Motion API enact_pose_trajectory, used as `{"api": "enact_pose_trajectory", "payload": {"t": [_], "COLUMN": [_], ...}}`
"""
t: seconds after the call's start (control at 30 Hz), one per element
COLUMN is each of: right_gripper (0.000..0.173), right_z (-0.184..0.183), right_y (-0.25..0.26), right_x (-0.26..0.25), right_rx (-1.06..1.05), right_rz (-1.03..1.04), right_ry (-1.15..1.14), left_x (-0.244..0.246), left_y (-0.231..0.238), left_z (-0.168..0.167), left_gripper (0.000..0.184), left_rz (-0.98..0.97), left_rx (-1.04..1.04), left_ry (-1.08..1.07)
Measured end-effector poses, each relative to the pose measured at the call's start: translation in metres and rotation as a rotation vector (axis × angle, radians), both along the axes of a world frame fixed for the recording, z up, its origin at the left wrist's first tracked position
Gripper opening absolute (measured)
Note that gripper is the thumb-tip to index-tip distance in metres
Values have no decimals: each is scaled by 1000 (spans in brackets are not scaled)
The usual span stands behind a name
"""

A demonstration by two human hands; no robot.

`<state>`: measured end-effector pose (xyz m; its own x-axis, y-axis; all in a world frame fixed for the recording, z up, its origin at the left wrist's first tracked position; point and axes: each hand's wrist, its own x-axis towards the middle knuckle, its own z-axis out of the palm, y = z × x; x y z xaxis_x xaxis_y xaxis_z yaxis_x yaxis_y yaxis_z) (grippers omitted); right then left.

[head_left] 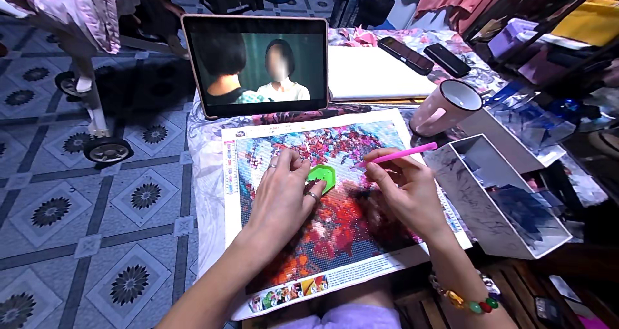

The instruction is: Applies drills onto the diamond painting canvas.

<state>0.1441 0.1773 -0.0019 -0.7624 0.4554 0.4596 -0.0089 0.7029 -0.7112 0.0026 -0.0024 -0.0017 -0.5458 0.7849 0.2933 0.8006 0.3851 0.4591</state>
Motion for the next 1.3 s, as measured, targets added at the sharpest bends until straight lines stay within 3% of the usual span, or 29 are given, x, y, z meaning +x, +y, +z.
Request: {"api": "enact_pose_trajectory", "payload": {"t": [1.3], "right_gripper": [21], "right_z": [-5], "right_y": [1], "right_x": [-4], "right_rx": [40], "right_rz": [-22], "right_ry": [-40], "left_x": [0], "left_y": [-2], "left_z": [-2], "left_gripper": [49], "left_rz": [13], "left_rx": [41], "left_ry": [40]}}
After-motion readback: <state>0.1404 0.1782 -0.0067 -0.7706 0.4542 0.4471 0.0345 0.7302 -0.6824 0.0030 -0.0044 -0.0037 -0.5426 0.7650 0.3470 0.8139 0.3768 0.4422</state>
